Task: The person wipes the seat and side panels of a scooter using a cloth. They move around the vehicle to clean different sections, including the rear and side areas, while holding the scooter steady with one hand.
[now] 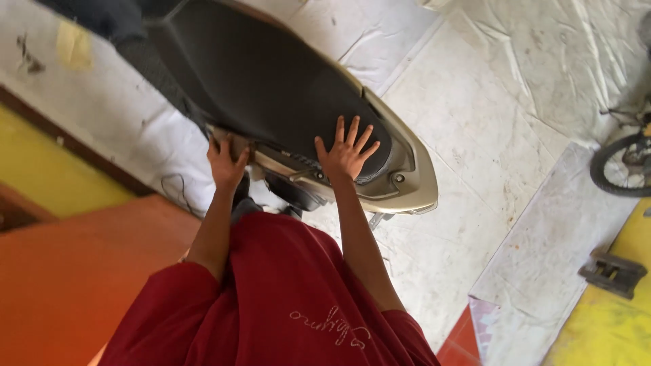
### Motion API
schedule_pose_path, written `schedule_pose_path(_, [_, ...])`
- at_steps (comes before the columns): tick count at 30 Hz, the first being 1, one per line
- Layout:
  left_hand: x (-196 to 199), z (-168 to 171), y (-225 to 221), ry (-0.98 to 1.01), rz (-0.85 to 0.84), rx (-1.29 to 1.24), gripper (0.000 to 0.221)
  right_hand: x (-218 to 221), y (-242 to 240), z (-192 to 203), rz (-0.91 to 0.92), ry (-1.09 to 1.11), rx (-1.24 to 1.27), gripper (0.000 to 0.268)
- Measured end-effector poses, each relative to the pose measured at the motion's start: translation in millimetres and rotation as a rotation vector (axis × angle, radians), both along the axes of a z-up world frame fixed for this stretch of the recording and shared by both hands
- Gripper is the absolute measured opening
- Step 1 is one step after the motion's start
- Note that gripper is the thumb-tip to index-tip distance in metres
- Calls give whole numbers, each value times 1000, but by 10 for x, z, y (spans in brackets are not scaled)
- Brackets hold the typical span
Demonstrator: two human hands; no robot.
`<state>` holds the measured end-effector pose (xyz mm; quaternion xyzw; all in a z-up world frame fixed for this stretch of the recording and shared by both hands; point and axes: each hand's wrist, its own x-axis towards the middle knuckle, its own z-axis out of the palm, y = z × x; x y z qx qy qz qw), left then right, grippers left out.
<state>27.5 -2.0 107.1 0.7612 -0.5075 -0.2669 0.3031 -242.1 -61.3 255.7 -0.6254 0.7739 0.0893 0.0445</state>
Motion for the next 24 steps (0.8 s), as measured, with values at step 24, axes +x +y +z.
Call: schedule_pose_path(24, [648,-156,-425,174,-94,111,71,24,-96,82,-41,23,85,88])
